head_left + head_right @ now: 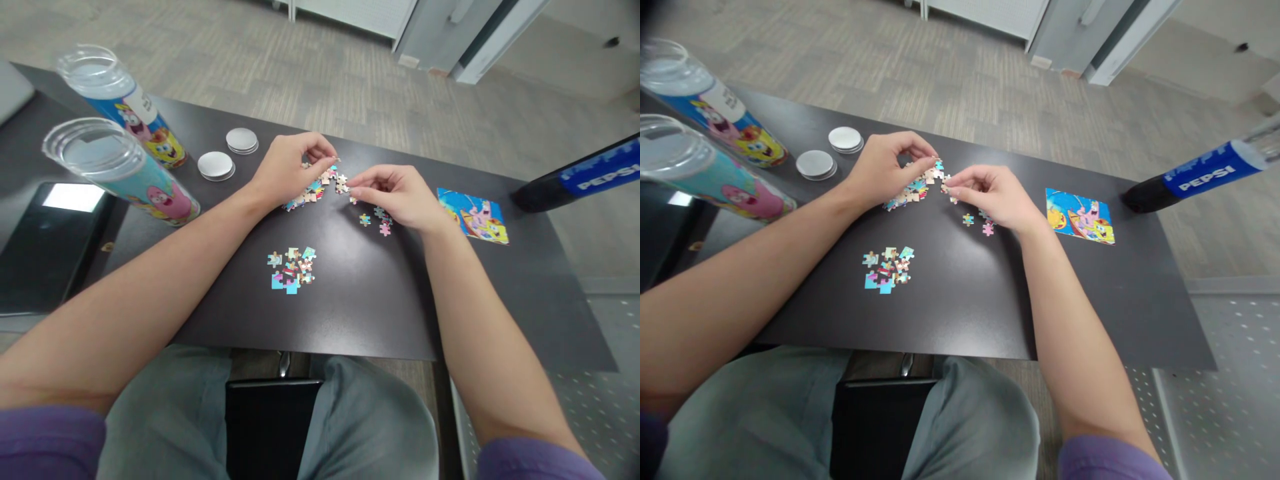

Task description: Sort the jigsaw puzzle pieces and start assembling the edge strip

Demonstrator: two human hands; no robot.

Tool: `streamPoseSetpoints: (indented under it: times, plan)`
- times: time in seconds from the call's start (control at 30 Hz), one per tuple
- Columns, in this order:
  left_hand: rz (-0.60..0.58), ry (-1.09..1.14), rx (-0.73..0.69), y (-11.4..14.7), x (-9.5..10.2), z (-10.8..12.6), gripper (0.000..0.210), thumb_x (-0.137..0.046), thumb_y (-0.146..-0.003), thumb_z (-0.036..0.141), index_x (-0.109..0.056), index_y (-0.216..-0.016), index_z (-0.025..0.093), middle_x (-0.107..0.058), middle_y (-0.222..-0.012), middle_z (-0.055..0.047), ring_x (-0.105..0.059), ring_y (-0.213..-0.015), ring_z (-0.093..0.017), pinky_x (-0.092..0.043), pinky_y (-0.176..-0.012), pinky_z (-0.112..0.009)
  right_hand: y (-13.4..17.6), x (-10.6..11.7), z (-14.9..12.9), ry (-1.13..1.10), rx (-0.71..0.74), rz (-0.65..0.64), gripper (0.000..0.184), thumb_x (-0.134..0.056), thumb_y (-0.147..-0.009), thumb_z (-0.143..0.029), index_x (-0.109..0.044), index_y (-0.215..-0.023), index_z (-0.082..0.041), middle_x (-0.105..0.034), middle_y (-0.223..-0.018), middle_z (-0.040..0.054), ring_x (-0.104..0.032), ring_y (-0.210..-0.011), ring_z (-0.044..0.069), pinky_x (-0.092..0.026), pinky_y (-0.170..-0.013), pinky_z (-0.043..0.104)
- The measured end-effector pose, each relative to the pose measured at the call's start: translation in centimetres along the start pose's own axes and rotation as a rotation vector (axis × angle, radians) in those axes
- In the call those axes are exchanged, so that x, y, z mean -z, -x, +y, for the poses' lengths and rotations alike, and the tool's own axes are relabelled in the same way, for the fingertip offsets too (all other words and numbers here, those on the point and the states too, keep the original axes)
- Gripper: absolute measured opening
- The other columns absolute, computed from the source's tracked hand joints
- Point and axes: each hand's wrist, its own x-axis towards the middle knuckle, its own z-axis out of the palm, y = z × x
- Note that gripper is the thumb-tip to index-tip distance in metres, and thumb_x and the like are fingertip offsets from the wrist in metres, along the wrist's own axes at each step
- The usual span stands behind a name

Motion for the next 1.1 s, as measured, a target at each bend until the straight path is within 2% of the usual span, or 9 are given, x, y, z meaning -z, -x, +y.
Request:
streamPoseSetpoints:
  times: [0.1, 0.23, 0.37, 0.47, 0.63, 0.73, 0.9, 1.1]
  plan:
    - [-0.006, 0.027, 0.015, -0.2, -0.1, -0.1, 0.018, -0.089, -0.112, 0.048, -0.094, -0.119, 0.033, -0.098, -0.13, -0.007, -0.091, -0.124, -0.032, -0.073, -0.125, -0.054, 0.5, -1.4, -1.6, 0.003, -0.029, -0.134, 0.054, -0.12, -0.085, -0.071, -0.092, -0.108, -0.032, -0.089, -0.093, 0.0032, -0.075, -0.082, 0.026, -0.057, -0.066, 0.039]
    - [-0.01, 0.038, 0.039, -0.3, 0.0, 0.1, 0.025, -0.093, -0.106, 0.05, -0.094, -0.124, 0.032, -0.098, -0.128, -0.007, -0.09, -0.124, -0.034, -0.072, -0.125, -0.056, 0.8, -3.1, -2.3, -0.006, 0.021, -0.287, 0.05, -0.118, -0.09, -0.068, -0.088, -0.1, -0.031, -0.091, -0.096, 0.0037, -0.078, -0.089, 0.026, -0.054, -0.073, 0.039]
    - [-0.022, 0.032, 0.055, -0.4, 0.2, 0.2, 0.023, -0.094, -0.105, 0.049, -0.095, -0.122, 0.034, -0.098, -0.126, -0.005, -0.09, -0.124, -0.034, -0.073, -0.123, -0.057, 1.0, -4.3, -2.5, 0.046, 0.049, -0.337, 0.043, -0.114, -0.096, -0.064, -0.087, -0.098, -0.03, -0.085, -0.085, 0.0001, -0.067, -0.077, 0.022, -0.048, -0.071, 0.039]
    - [-0.033, 0.022, 0.062, -0.4, 0.2, 0.3, 0.019, -0.097, -0.104, 0.048, -0.094, -0.119, 0.036, -0.097, -0.125, -0.004, -0.089, -0.124, -0.034, -0.073, -0.122, -0.058, 1.3, -4.9, -3.0, 0.11, 0.067, -0.364, 0.034, -0.11, -0.1, -0.057, -0.089, -0.098, -0.03, -0.078, -0.079, -0.0012, -0.064, -0.076, 0.023, -0.047, -0.072, 0.04]
    - [-0.008, 0.022, 0.079, -0.4, 0.0, 0.9, 0.019, -0.091, -0.11, 0.05, -0.093, -0.116, 0.032, -0.096, -0.12, -0.005, -0.09, -0.126, -0.033, -0.072, -0.121, -0.053, 1.5, -5.6, -3.7, 0.112, 0.125, -0.456, 0.018, -0.106, -0.102, -0.046, -0.093, -0.096, -0.036, -0.087, -0.096, 0.0008, -0.069, -0.082, 0.026, -0.052, -0.076, 0.044]
    - [0.005, 0.018, 0.07, -0.4, -0.1, 1.0, 0.019, -0.085, -0.114, 0.047, -0.093, -0.116, 0.03, -0.097, -0.12, -0.006, -0.09, -0.125, -0.032, -0.072, -0.122, -0.051, 1.4, -5.8, -3.8, 0.121, 0.146, -0.471, 0.016, -0.105, -0.102, -0.044, -0.094, -0.093, -0.038, -0.091, -0.104, 0.0013, -0.073, -0.085, 0.028, -0.055, -0.08, 0.046]
    - [-0.008, 0.011, 0.046, -0.3, 0.0, 0.4, 0.016, -0.083, -0.112, 0.038, -0.095, -0.119, 0.029, -0.098, -0.13, -0.007, -0.091, -0.123, -0.03, -0.072, -0.124, -0.049, 1.4, -5.8, -3.6, 0.134, 0.164, -0.461, 0.013, -0.099, -0.104, -0.039, -0.092, -0.093, -0.037, -0.091, -0.103, 0.0019, -0.074, -0.085, 0.028, -0.056, -0.08, 0.046]
    - [0.001, 0.004, 0.042, -0.3, -0.1, 0.4, 0.017, -0.085, -0.112, 0.043, -0.095, -0.12, 0.031, -0.098, -0.127, -0.006, -0.09, -0.122, -0.03, -0.073, -0.122, -0.05, 1.3, -5.4, -3.0, 0.127, 0.172, -0.424, 0.012, -0.101, -0.104, -0.04, -0.091, -0.098, -0.038, -0.086, -0.096, -0.0012, -0.069, -0.08, 0.026, -0.054, -0.079, 0.045]
